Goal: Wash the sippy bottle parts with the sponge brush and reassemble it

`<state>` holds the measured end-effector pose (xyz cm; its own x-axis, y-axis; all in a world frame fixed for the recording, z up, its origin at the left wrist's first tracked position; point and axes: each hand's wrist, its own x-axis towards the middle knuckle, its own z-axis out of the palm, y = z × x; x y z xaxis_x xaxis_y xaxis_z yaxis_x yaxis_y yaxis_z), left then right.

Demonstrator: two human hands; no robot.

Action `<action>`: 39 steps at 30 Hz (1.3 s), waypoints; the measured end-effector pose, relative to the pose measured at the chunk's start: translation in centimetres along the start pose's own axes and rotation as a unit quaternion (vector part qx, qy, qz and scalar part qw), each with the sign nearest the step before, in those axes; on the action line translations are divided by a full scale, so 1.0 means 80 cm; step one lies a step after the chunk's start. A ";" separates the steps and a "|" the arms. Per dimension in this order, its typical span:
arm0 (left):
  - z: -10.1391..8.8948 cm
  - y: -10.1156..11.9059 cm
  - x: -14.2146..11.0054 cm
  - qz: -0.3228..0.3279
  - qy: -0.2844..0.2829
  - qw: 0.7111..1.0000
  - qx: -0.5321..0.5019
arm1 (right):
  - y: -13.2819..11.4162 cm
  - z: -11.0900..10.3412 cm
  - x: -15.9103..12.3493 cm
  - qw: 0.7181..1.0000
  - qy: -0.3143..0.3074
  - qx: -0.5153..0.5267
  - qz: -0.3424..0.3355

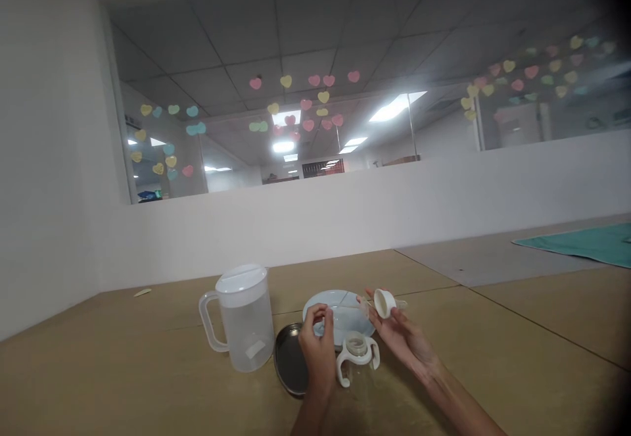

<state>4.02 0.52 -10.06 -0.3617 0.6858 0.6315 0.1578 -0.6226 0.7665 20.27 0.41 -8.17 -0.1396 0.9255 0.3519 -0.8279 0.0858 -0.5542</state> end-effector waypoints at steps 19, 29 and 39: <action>0.003 -0.054 0.019 -0.033 -0.164 0.938 0.303 | 0.005 -0.041 0.020 0.997 0.073 0.010 0.018; -0.007 -0.035 0.005 0.090 -0.126 0.940 0.303 | 0.002 -0.035 0.020 0.984 0.083 -0.156 -0.020; -0.009 0.017 -0.015 0.318 -0.184 0.911 0.186 | 0.004 0.024 -0.006 0.849 -0.018 -0.499 -0.175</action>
<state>3.96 -1.41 -9.83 0.2337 0.3539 0.9056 0.5540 -0.8139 0.1751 18.99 -0.76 -7.07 -0.0120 0.7687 0.6395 0.0468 0.6392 -0.7676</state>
